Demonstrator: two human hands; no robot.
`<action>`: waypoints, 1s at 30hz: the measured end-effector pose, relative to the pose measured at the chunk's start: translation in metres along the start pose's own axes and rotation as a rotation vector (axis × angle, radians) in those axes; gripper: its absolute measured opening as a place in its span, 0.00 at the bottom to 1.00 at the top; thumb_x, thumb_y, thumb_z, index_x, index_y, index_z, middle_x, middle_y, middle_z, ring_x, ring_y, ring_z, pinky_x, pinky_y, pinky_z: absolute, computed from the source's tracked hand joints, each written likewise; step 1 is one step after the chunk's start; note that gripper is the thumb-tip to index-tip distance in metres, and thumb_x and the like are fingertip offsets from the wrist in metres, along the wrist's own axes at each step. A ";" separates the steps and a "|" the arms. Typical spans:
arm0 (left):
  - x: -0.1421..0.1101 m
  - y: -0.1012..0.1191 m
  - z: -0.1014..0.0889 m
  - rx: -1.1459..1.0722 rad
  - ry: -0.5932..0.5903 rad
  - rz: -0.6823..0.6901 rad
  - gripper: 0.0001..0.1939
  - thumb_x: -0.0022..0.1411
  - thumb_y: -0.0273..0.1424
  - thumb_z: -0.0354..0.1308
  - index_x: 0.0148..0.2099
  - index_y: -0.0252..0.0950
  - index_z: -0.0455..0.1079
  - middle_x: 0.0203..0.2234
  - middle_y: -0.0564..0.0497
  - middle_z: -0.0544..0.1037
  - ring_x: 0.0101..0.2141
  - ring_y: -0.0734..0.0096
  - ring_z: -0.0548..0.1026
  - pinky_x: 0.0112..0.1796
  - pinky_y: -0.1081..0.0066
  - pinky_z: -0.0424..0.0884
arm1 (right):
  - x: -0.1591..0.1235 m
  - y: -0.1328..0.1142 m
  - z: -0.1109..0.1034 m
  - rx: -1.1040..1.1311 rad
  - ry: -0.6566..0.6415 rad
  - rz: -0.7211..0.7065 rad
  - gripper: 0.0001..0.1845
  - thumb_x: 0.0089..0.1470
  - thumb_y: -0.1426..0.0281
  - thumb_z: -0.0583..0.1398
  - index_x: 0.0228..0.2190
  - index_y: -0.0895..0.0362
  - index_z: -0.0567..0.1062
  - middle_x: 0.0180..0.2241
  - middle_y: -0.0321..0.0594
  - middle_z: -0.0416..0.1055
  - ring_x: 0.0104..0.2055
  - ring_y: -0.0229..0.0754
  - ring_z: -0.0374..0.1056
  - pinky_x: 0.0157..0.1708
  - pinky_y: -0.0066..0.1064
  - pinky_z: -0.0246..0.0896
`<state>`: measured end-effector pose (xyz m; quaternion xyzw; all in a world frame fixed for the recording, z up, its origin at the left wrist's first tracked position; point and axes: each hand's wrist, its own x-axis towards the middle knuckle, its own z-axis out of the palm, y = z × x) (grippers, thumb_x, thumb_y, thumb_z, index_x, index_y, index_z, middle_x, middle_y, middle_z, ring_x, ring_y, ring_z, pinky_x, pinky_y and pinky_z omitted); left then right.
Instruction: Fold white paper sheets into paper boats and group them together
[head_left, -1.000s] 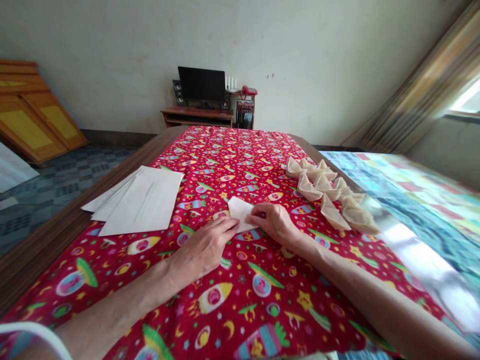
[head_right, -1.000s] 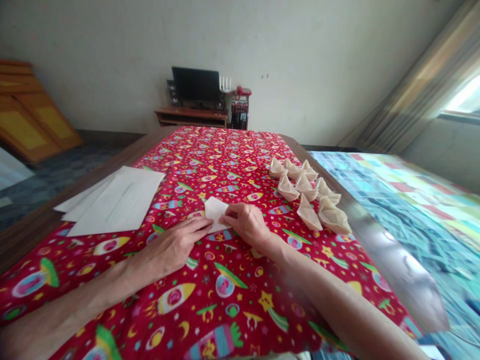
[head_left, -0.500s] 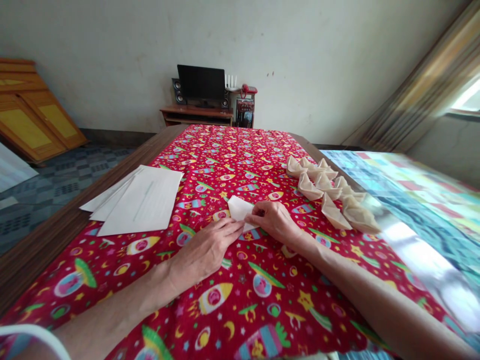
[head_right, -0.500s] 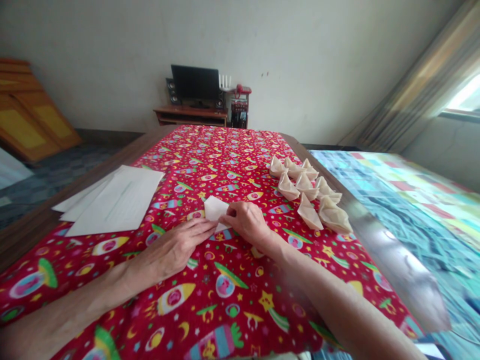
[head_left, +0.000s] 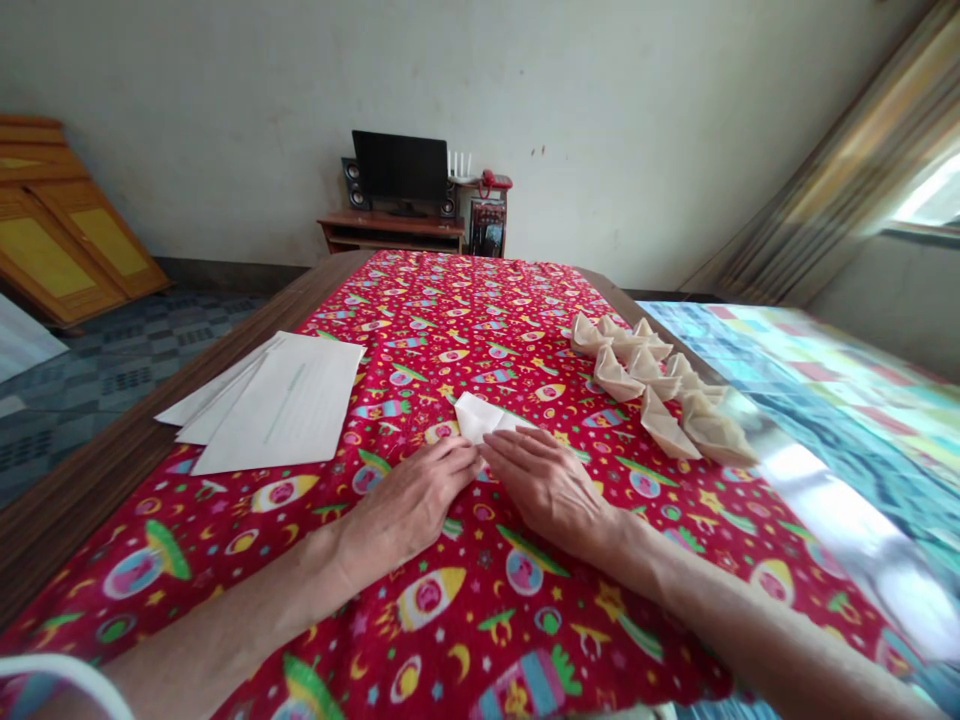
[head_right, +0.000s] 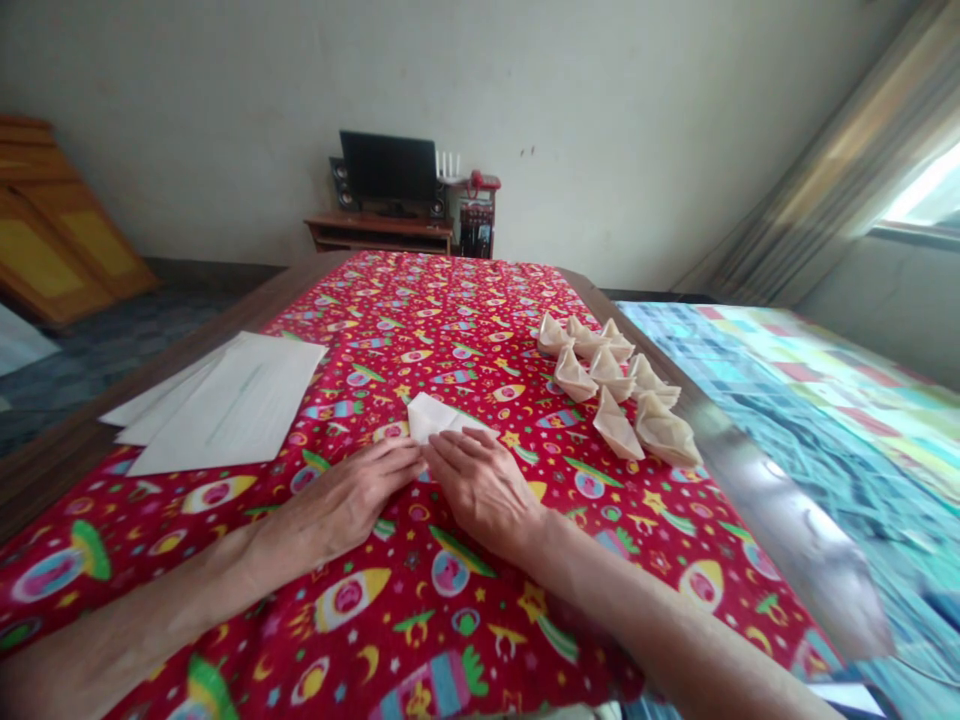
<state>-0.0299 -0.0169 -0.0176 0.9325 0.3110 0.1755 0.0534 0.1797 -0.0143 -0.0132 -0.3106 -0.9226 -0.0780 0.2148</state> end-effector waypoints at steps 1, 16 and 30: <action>0.000 0.000 0.000 0.010 0.003 -0.010 0.22 0.63 0.19 0.44 0.57 0.32 0.63 0.52 0.45 0.70 0.56 0.66 0.61 0.58 0.65 0.60 | -0.003 -0.004 -0.001 0.009 -0.048 0.007 0.19 0.63 0.72 0.47 0.52 0.62 0.68 0.53 0.48 0.68 0.56 0.44 0.62 0.56 0.40 0.55; -0.006 -0.004 -0.004 0.068 -0.057 0.028 0.27 0.57 0.16 0.43 0.58 0.30 0.63 0.56 0.45 0.68 0.58 0.68 0.61 0.58 0.64 0.60 | -0.030 0.004 -0.014 -0.082 -0.125 0.107 0.19 0.63 0.69 0.47 0.50 0.62 0.70 0.52 0.51 0.68 0.55 0.48 0.64 0.56 0.44 0.57; 0.005 -0.003 -0.007 0.144 -0.037 0.057 0.24 0.59 0.17 0.44 0.57 0.32 0.64 0.51 0.46 0.71 0.49 0.65 0.69 0.54 0.63 0.65 | -0.010 -0.006 -0.001 -0.048 -0.078 0.019 0.15 0.62 0.72 0.48 0.44 0.62 0.71 0.47 0.49 0.71 0.51 0.45 0.66 0.53 0.38 0.59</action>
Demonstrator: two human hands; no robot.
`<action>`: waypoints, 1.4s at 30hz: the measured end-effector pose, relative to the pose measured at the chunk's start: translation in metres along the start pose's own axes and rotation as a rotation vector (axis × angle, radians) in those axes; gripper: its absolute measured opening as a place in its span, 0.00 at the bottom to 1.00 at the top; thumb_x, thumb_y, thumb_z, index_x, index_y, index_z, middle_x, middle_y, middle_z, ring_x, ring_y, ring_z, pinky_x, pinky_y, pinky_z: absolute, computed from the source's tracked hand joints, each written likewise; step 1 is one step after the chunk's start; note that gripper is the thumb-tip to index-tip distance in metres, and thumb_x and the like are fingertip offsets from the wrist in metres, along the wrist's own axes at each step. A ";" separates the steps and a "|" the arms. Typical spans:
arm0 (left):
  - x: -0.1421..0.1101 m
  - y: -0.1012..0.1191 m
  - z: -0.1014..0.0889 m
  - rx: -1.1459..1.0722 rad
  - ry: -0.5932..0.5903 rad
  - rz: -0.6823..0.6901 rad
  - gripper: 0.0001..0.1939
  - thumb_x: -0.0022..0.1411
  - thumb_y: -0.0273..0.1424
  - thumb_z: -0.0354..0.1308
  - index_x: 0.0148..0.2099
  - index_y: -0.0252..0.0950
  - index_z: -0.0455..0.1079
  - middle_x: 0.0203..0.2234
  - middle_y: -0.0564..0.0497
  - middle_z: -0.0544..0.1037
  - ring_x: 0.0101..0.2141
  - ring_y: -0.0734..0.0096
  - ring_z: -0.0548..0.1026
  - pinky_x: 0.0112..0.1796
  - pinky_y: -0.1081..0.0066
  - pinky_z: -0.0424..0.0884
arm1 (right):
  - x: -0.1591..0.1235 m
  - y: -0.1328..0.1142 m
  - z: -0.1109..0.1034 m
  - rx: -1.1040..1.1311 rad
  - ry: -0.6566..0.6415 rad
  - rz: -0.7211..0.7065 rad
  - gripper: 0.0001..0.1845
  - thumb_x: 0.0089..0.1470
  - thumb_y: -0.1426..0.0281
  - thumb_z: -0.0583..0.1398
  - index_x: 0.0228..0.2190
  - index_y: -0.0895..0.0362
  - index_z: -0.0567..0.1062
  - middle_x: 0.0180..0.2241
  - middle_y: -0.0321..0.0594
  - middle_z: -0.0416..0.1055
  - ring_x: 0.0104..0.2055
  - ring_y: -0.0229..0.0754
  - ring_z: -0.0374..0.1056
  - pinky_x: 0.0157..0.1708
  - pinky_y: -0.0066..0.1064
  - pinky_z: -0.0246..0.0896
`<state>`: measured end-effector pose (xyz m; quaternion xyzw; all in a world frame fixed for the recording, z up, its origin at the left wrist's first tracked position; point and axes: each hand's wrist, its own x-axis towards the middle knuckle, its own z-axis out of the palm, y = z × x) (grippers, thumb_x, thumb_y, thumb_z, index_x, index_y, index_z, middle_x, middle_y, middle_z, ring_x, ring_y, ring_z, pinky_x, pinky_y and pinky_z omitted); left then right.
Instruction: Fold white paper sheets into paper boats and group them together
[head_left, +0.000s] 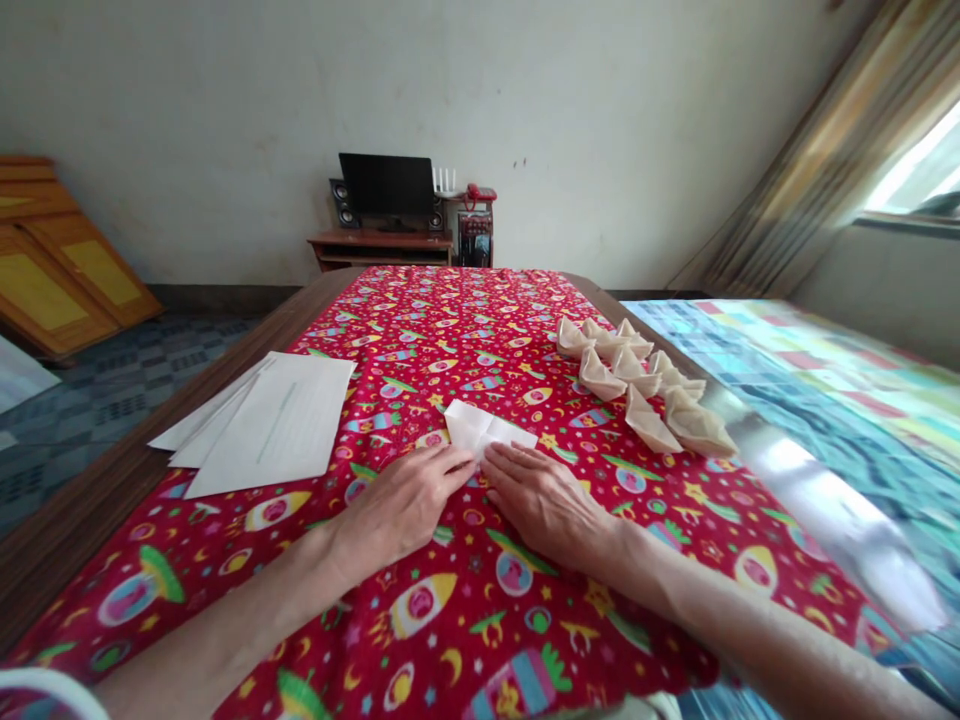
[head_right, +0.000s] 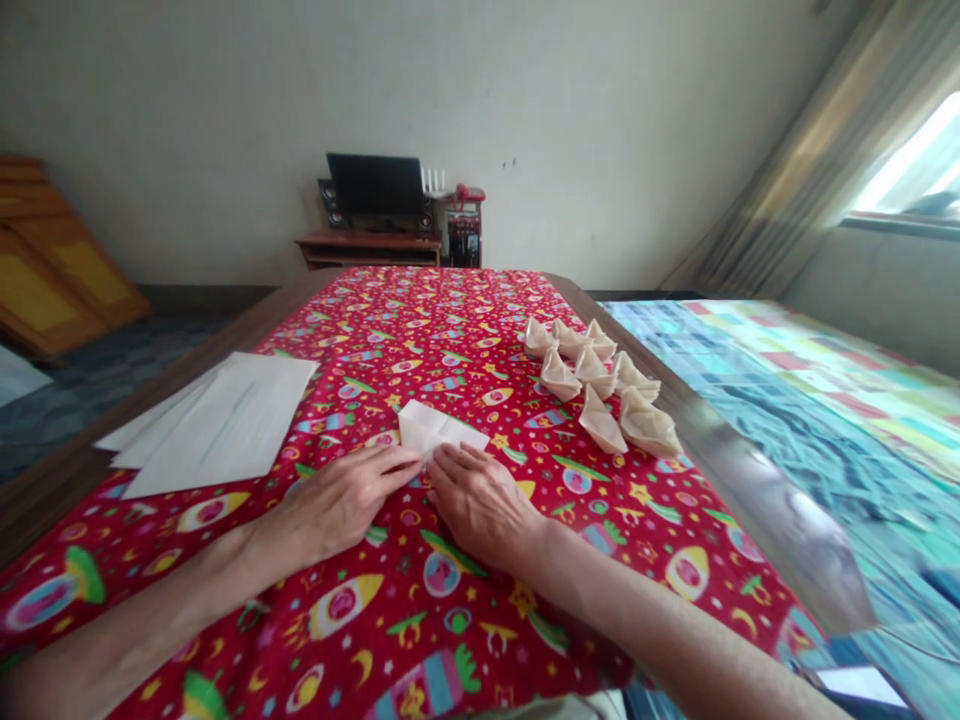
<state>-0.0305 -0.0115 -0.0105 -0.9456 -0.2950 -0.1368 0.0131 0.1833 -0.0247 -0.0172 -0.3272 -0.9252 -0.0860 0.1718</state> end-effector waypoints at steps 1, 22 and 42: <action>0.002 0.001 -0.002 0.018 -0.007 0.000 0.25 0.58 0.16 0.45 0.57 0.32 0.63 0.51 0.45 0.70 0.49 0.63 0.68 0.53 0.62 0.65 | 0.000 0.001 0.000 0.010 0.006 0.006 0.15 0.62 0.72 0.48 0.44 0.61 0.71 0.46 0.49 0.72 0.50 0.45 0.66 0.53 0.38 0.58; 0.064 -0.072 0.015 -0.195 -0.014 -0.061 0.23 0.53 0.40 0.64 0.50 0.39 0.67 0.42 0.49 0.69 0.45 0.63 0.68 0.48 0.64 0.65 | -0.002 0.038 0.004 0.012 0.048 0.551 0.15 0.53 0.57 0.60 0.34 0.57 0.69 0.34 0.41 0.69 0.36 0.42 0.66 0.34 0.30 0.56; 0.050 -0.064 0.035 -0.184 0.128 -0.229 0.26 0.54 0.37 0.64 0.53 0.34 0.63 0.43 0.46 0.67 0.45 0.60 0.68 0.48 0.60 0.66 | 0.027 0.079 0.020 0.369 0.161 0.471 0.07 0.53 0.71 0.59 0.32 0.56 0.78 0.30 0.38 0.76 0.31 0.36 0.69 0.33 0.24 0.58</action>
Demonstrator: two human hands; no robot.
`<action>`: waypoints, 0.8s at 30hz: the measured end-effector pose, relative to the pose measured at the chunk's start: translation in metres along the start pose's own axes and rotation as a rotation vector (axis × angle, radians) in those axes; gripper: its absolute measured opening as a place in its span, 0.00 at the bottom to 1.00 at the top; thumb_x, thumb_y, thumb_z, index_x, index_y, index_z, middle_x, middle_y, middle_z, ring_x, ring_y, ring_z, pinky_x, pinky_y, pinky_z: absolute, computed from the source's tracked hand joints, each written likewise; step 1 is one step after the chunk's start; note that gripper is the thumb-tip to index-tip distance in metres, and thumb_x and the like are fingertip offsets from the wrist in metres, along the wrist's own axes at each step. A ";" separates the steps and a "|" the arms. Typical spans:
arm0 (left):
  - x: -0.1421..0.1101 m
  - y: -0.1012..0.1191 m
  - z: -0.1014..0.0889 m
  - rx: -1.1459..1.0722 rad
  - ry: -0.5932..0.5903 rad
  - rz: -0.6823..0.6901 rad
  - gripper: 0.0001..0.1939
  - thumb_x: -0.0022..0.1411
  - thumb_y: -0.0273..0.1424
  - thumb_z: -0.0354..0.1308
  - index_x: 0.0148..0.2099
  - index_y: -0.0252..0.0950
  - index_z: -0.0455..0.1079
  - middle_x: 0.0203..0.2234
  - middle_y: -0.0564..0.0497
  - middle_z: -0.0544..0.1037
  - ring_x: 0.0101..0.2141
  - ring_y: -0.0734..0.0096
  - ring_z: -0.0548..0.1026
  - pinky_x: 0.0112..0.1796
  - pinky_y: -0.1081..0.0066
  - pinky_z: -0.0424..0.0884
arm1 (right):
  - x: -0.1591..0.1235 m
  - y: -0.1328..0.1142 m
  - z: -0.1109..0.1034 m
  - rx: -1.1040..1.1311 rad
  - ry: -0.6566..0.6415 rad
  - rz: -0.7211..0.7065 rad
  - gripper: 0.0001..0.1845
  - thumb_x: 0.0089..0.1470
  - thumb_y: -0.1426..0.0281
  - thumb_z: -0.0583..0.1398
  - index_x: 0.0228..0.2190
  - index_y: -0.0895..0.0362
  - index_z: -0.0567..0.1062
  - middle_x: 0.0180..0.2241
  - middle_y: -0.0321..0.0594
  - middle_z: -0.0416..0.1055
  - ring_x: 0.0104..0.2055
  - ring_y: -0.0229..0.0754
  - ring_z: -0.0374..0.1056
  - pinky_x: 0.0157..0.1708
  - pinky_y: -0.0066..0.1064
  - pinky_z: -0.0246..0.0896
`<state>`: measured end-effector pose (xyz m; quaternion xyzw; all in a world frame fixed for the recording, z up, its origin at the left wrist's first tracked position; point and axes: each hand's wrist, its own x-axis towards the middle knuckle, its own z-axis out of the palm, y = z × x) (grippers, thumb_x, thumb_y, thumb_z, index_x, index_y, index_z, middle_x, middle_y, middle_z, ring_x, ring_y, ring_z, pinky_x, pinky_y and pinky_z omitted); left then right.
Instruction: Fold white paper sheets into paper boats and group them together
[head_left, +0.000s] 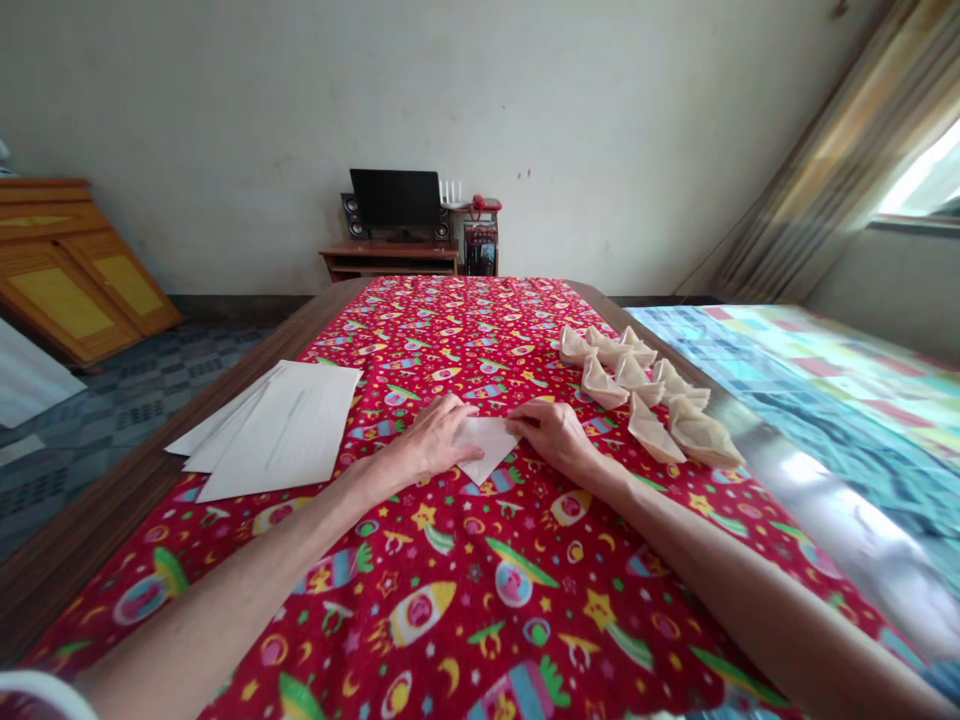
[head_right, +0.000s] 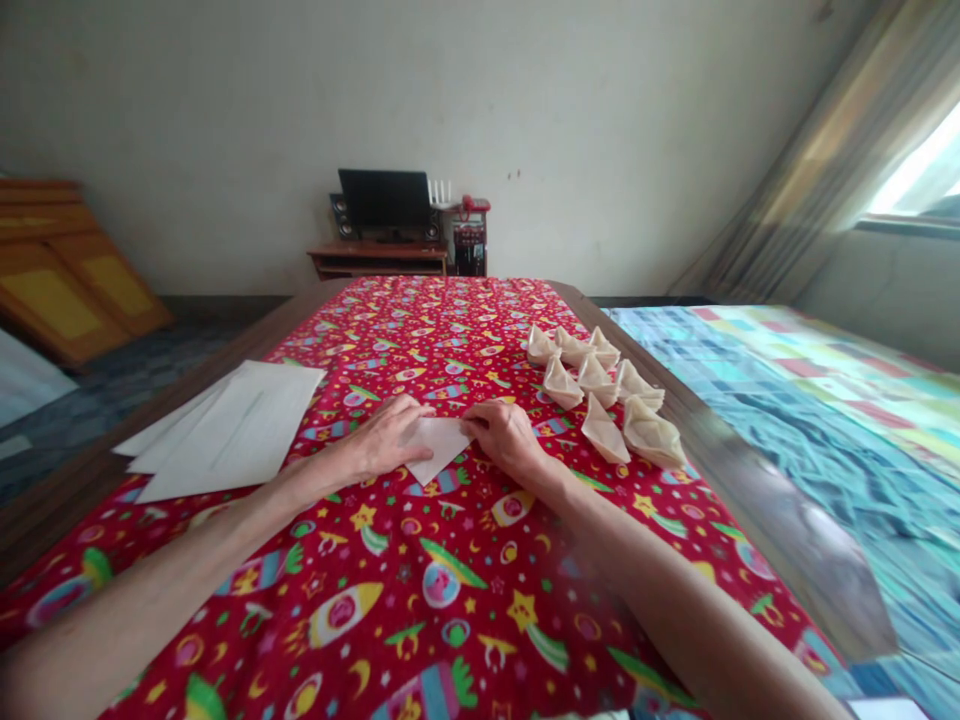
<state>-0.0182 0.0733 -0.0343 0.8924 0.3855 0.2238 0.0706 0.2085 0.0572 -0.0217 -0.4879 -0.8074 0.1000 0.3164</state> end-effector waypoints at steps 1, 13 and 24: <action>-0.001 0.000 0.000 -0.011 0.010 0.007 0.24 0.53 0.36 0.64 0.51 0.35 0.65 0.42 0.46 0.67 0.44 0.61 0.68 0.48 0.60 0.67 | -0.001 0.000 0.001 -0.030 0.005 0.015 0.07 0.54 0.70 0.59 0.32 0.56 0.79 0.31 0.38 0.76 0.32 0.36 0.69 0.33 0.24 0.58; -0.003 0.007 -0.003 -0.067 0.053 0.003 0.17 0.53 0.34 0.64 0.43 0.36 0.66 0.40 0.49 0.68 0.44 0.62 0.68 0.47 0.62 0.66 | -0.011 -0.004 -0.002 -0.407 0.033 -0.190 0.12 0.60 0.68 0.54 0.36 0.54 0.78 0.42 0.43 0.74 0.40 0.42 0.68 0.40 0.32 0.59; 0.002 -0.003 0.002 -0.026 0.025 -0.042 0.22 0.49 0.37 0.67 0.46 0.36 0.67 0.40 0.48 0.68 0.44 0.60 0.68 0.47 0.62 0.66 | -0.007 0.003 0.004 -0.095 0.032 -0.008 0.05 0.53 0.67 0.61 0.31 0.55 0.76 0.32 0.38 0.70 0.33 0.38 0.66 0.33 0.27 0.58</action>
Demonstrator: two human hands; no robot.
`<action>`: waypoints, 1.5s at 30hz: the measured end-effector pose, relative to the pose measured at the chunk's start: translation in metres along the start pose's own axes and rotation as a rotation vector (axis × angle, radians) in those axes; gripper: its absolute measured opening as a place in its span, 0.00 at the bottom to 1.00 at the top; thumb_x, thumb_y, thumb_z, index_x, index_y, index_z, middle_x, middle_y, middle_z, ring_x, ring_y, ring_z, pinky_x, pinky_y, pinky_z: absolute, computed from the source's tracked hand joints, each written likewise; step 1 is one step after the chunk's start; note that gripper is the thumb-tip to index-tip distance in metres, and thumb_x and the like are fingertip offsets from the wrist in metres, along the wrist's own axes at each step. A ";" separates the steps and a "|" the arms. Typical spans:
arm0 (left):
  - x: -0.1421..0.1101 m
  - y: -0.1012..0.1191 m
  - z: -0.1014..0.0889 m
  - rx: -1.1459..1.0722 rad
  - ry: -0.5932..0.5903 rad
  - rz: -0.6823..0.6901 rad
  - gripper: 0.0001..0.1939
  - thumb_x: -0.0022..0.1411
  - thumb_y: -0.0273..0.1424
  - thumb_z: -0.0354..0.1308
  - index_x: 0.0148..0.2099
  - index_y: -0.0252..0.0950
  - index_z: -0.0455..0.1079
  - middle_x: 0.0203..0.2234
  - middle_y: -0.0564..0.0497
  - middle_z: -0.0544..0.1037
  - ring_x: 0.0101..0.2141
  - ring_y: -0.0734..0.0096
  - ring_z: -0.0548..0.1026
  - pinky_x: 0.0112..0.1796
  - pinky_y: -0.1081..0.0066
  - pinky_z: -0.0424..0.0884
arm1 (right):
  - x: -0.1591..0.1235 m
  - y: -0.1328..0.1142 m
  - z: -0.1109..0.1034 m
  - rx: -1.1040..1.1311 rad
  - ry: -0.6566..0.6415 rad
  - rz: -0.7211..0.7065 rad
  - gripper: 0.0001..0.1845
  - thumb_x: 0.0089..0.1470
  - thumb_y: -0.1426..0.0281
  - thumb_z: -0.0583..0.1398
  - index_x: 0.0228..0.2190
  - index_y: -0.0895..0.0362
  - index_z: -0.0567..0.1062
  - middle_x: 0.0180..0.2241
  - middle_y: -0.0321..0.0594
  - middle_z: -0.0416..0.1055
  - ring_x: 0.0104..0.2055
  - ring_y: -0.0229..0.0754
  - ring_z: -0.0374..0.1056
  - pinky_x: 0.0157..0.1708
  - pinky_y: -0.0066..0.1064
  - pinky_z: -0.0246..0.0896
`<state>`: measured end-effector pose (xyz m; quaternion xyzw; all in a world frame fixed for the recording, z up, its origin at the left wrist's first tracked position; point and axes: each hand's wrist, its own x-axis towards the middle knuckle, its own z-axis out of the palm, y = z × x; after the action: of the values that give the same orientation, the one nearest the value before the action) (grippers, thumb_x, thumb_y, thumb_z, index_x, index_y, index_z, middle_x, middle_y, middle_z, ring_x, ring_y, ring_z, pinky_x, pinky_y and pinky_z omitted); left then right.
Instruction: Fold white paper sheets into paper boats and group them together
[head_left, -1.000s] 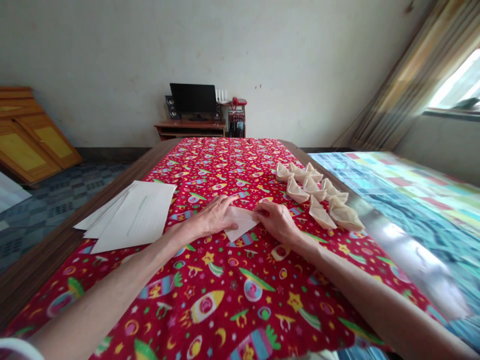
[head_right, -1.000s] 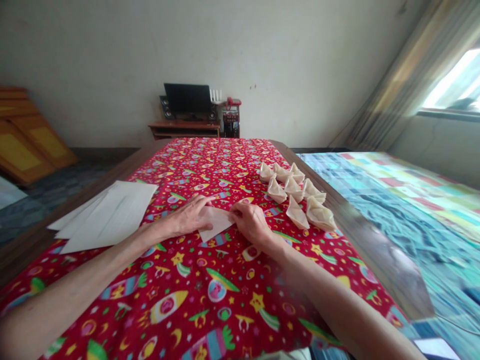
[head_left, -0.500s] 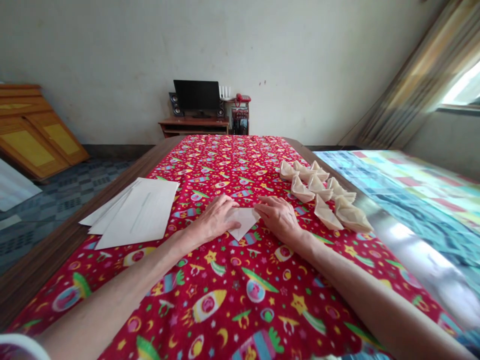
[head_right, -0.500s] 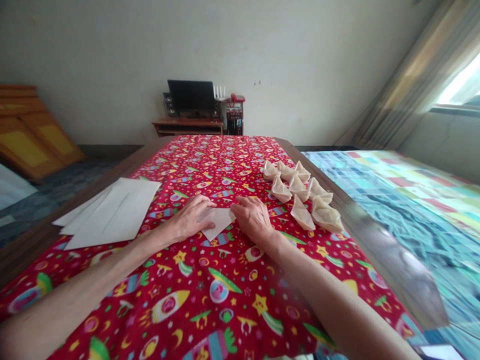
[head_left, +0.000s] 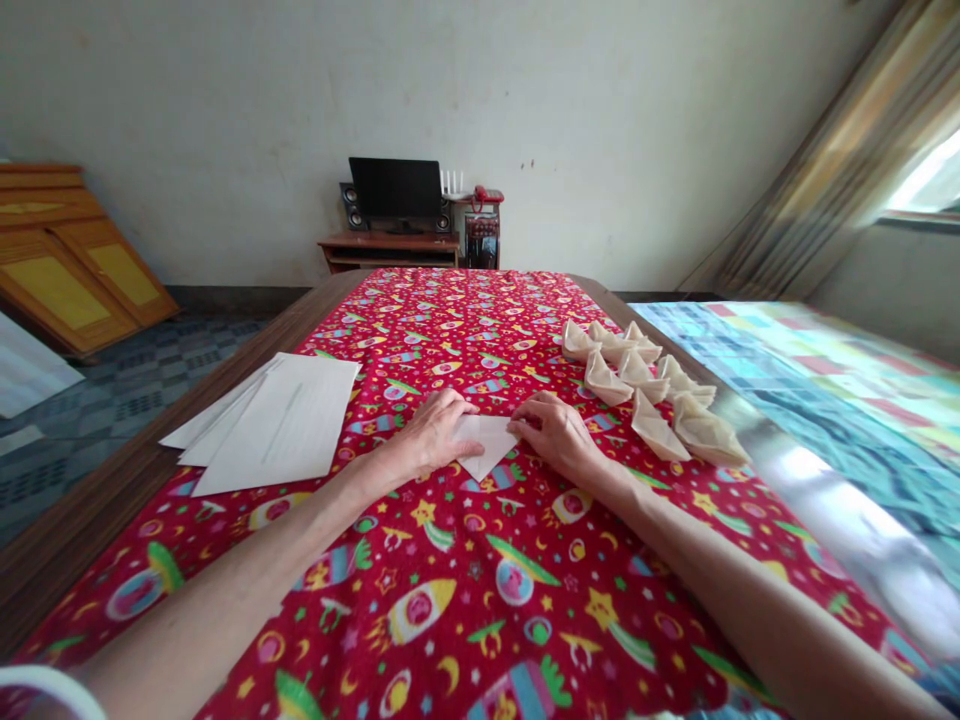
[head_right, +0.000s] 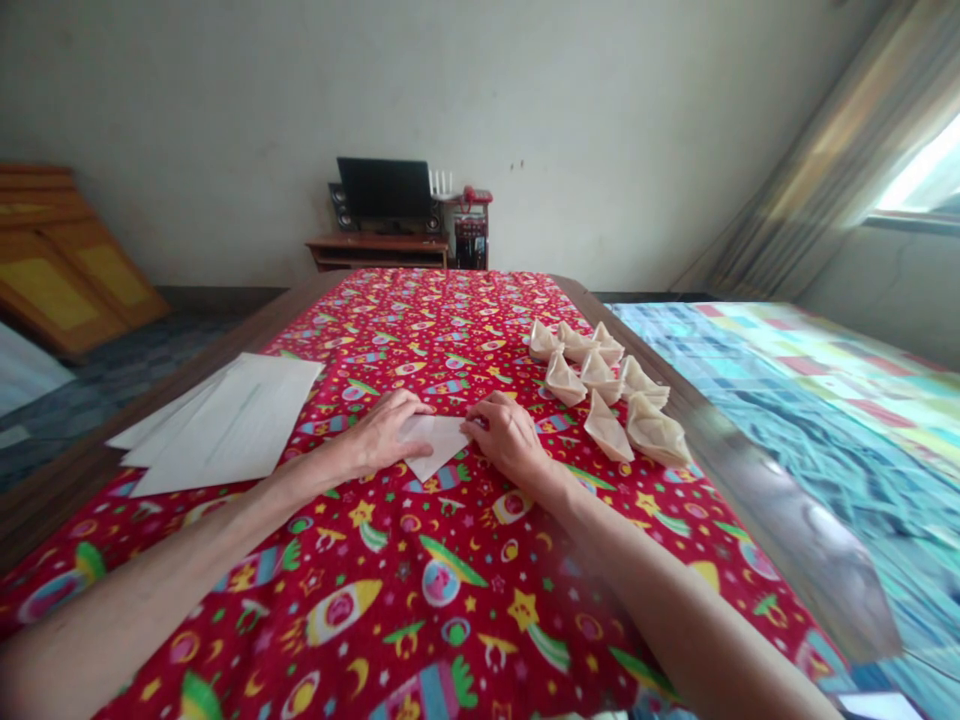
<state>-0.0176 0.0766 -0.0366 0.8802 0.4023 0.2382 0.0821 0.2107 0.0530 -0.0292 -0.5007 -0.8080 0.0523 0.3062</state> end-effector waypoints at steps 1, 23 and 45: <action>0.001 0.000 0.000 -0.011 -0.002 -0.025 0.23 0.47 0.37 0.68 0.45 0.36 0.68 0.39 0.48 0.68 0.44 0.60 0.68 0.46 0.62 0.66 | 0.001 0.000 0.000 0.017 -0.010 0.029 0.04 0.52 0.68 0.62 0.30 0.55 0.76 0.31 0.37 0.70 0.32 0.37 0.66 0.32 0.27 0.58; 0.004 0.007 -0.004 -0.111 0.024 -0.080 0.22 0.43 0.34 0.70 0.41 0.37 0.66 0.37 0.50 0.71 0.42 0.61 0.70 0.44 0.62 0.67 | 0.002 -0.004 0.003 -0.019 -0.056 -0.016 0.10 0.51 0.64 0.62 0.35 0.56 0.73 0.34 0.39 0.67 0.37 0.40 0.63 0.37 0.30 0.56; 0.000 0.010 -0.005 -0.047 0.029 -0.012 0.20 0.47 0.31 0.68 0.44 0.40 0.69 0.38 0.50 0.70 0.42 0.63 0.70 0.45 0.63 0.68 | -0.003 -0.015 -0.004 -0.390 -0.041 -0.100 0.13 0.60 0.68 0.54 0.26 0.55 0.75 0.28 0.39 0.71 0.32 0.40 0.64 0.31 0.30 0.50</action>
<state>-0.0137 0.0695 -0.0289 0.8720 0.4028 0.2600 0.0984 0.2024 0.0418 -0.0216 -0.5086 -0.8327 -0.1105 0.1891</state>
